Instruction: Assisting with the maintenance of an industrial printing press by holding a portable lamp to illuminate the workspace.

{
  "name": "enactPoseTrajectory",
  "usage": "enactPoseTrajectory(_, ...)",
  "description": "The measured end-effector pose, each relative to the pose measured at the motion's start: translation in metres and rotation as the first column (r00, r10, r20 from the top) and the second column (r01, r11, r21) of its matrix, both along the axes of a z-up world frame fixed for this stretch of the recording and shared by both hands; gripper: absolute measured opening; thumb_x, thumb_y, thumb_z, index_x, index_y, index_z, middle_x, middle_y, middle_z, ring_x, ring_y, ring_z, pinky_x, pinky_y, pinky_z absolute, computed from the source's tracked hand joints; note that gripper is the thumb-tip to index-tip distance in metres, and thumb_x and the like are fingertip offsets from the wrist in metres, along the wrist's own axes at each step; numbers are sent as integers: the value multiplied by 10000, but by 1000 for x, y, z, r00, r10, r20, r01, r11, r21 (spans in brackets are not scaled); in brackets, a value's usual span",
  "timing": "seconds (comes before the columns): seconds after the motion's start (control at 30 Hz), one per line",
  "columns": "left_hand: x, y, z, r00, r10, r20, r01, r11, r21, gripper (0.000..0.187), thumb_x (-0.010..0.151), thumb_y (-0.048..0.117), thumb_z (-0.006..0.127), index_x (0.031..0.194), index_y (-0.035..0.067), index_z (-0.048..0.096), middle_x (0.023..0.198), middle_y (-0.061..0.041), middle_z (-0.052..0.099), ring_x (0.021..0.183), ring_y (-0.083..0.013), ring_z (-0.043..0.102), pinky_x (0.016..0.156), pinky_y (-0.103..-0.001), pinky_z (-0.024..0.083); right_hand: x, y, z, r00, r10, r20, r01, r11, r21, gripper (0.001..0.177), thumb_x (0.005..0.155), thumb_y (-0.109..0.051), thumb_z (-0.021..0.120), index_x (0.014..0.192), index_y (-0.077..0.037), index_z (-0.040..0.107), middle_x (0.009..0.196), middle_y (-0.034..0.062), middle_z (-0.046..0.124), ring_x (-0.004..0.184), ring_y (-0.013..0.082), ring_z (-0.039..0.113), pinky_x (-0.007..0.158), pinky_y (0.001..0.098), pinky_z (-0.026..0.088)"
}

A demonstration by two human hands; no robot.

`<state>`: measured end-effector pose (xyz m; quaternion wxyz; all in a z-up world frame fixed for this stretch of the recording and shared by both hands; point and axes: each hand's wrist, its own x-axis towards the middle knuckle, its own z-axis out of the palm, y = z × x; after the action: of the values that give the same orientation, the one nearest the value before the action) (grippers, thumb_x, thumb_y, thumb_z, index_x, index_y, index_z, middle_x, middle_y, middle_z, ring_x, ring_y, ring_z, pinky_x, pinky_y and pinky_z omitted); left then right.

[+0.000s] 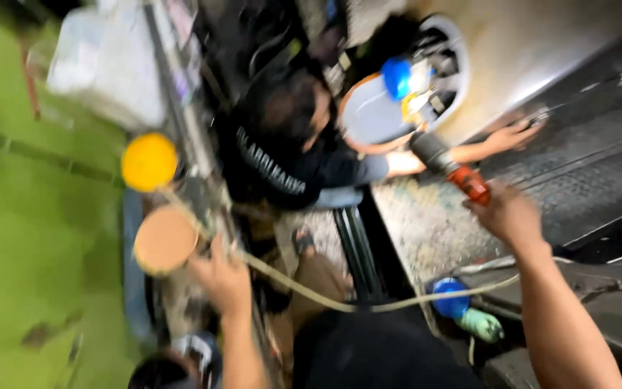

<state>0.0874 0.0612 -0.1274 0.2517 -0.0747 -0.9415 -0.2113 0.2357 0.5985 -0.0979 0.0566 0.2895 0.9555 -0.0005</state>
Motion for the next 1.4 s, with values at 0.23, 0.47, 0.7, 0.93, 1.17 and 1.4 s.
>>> enactPoseTrajectory(0.23, -8, -11, -50, 995, 103, 7, -103, 993, -53, 500, 876, 151, 783, 1373, 167, 736, 1297, -284, 593, 1060, -464, 579, 926, -531, 515, -28, -14, -12, 985, -159, 59, 160, 987, -12, 587, 861, -597, 741, 1196, -140, 587, 891, 150, 777, 772, 400, 765, 687, 506, 588)
enactPoseTrajectory(0.47, -35, -58, -196, 987, 56, 149, -76, 989, 131, 392, 985, 151, 704, 1344, -3, 675, 1222, -306, 632, 1070, -466, 647, 975, -549, 554, -44, -29, 5, 968, -237, 87, 245, 964, -104, 534, 817, -589, 794, 1134, -195, 622, 961, 103, 787, 863, 381, 771, 783, 494, 602)
enactPoseTrajectory(0.7, -77, -78, -252, 802, 160, 576, -382, 879, 287, 360, 896, 91, 666, 1150, -157, 732, 888, -354, 734, 839, -458, 735, 787, -510, 598, -47, -29, 16, 953, -271, 138, 286, 952, -107, 503, 848, -589, 776, 1137, -198, 646, 888, 59, 781, 784, 290, 765, 734, 429, 591)
enactPoseTrajectory(0.93, -66, -64, -231, 968, 168, 187, -243, 816, 525, 425, 1143, 166, 489, 779, -23, 601, 882, -237, 593, 839, -363, 571, 853, -458, 504, -39, -16, -20, 970, -239, 47, 242, 964, -109, 484, 838, -575, 775, 1095, -184, 655, 888, 95, 781, 827, 339, 762, 780, 459, 584)
enactPoseTrajectory(1.17, -53, -59, -160, 969, 110, 221, -111, 994, -10, 173, 894, -21, 527, 992, 56, 647, 945, -208, 552, 692, -370, 551, 721, -457, 508, -31, -31, -11, 933, -350, 87, 361, 903, -232, 524, 862, -613, 737, 1231, -259, 622, 979, 70, 813, 906, 334, 786, 819, 453, 597)
enactPoseTrajectory(1.4, -28, -40, -121, 921, 264, 286, -252, 964, -80, 256, 993, 366, 642, 1175, 188, 660, 966, -188, 546, 607, -377, 519, 574, -462, 476, -32, -16, -9, 947, -306, 98, 321, 917, -239, 462, 858, -583, 765, 1143, -242, 642, 1000, 63, 816, 945, 320, 781, 846, 448, 586)
